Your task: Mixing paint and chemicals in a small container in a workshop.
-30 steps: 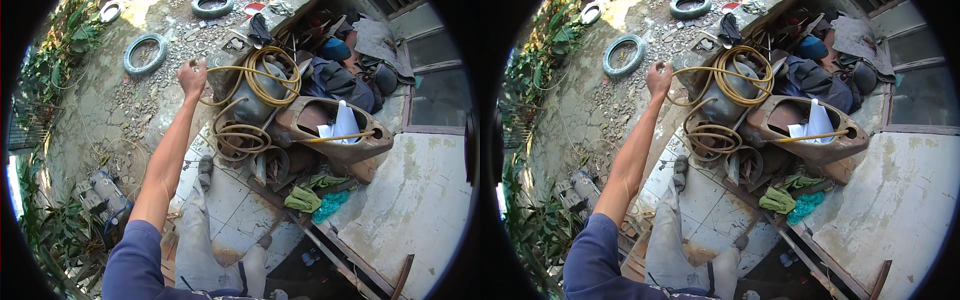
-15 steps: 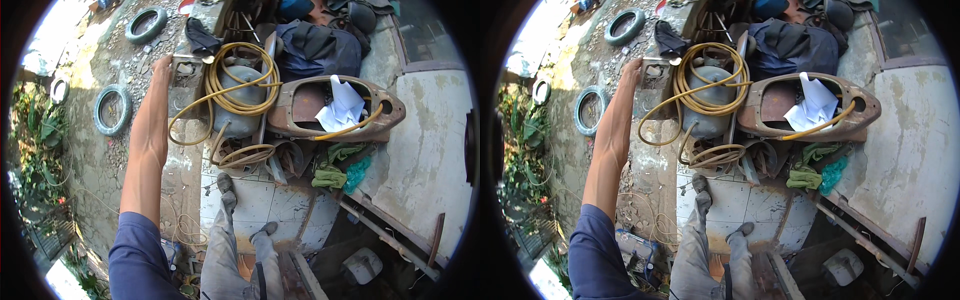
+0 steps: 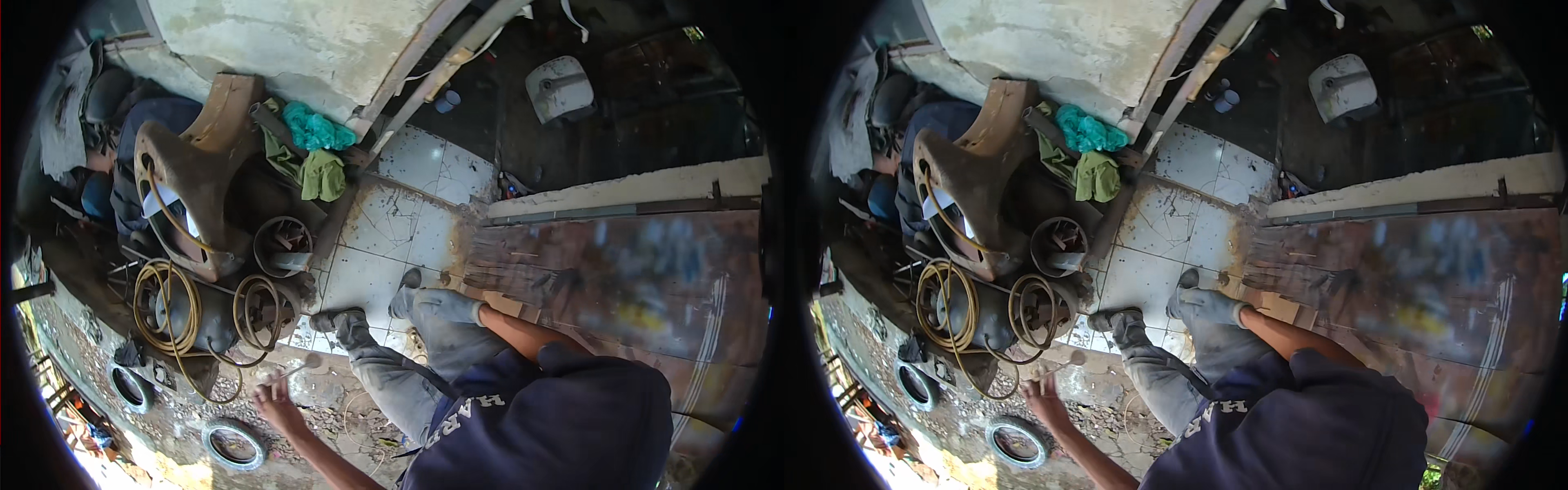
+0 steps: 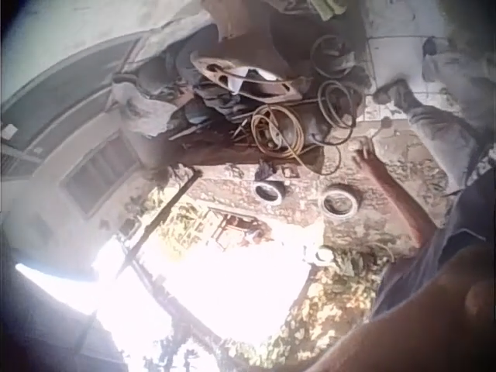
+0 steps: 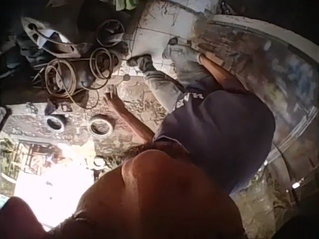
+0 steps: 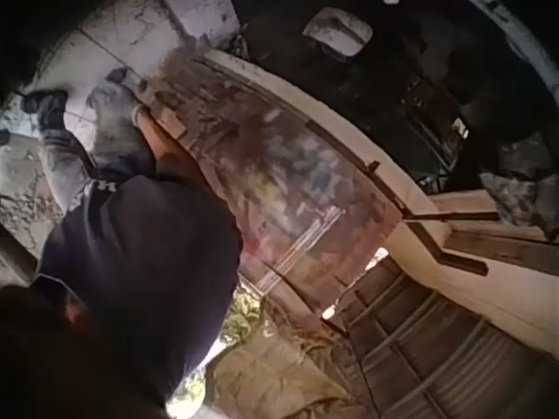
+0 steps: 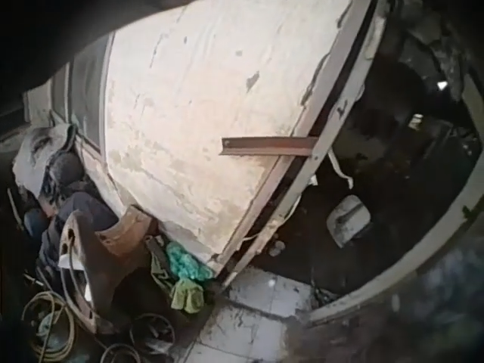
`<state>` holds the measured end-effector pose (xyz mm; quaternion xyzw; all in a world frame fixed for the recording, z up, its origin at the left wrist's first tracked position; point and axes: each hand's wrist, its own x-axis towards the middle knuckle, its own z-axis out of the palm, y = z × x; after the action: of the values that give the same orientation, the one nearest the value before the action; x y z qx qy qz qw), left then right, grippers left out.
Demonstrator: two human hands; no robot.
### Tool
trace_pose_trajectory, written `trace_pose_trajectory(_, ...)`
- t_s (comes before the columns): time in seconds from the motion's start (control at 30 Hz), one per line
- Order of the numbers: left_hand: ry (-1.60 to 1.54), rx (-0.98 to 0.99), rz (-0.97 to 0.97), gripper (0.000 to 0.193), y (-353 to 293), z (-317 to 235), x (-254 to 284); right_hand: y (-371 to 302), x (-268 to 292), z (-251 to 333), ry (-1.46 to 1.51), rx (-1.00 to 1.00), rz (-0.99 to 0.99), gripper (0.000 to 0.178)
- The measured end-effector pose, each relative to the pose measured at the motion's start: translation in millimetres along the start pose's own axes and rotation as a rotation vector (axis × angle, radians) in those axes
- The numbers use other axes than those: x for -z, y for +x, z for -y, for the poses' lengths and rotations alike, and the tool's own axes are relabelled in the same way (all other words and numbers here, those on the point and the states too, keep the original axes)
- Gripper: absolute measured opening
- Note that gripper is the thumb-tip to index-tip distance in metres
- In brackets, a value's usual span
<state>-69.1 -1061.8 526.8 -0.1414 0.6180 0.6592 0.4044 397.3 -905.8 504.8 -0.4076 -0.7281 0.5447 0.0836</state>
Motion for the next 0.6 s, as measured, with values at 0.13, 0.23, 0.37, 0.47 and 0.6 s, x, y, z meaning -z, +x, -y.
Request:
trace_pose_trajectory(0.13, 0.108, 0.312, 0.214, 0.024, -98, 133, -121, 11, 6, 91, 0.594, -0.576, 0.163, 0.043)
trace_pose_trajectory(0.23, 0.266, 0.328, 0.44, 0.028, -138, 184, -210, -28, 53, 77, 0.625, -0.635, 0.113, 0.037)
trace_pose_trajectory(0.37, 0.444, 0.306, 0.674, 0.023, -186, 247, -290, -99, 95, 4, 0.799, -0.672, -0.122, 0.029)
trace_pose_trajectory(0.47, 0.505, 0.406, 0.864, 0.031, -226, 281, -334, -142, 125, -19, 0.918, -0.703, -0.304, 0.027)
trace_pose_trajectory(0.6, 0.66, 0.44, 0.913, 0.032, -255, 325, -375, -174, 151, -33, 0.995, -0.806, -0.445, 0.025)
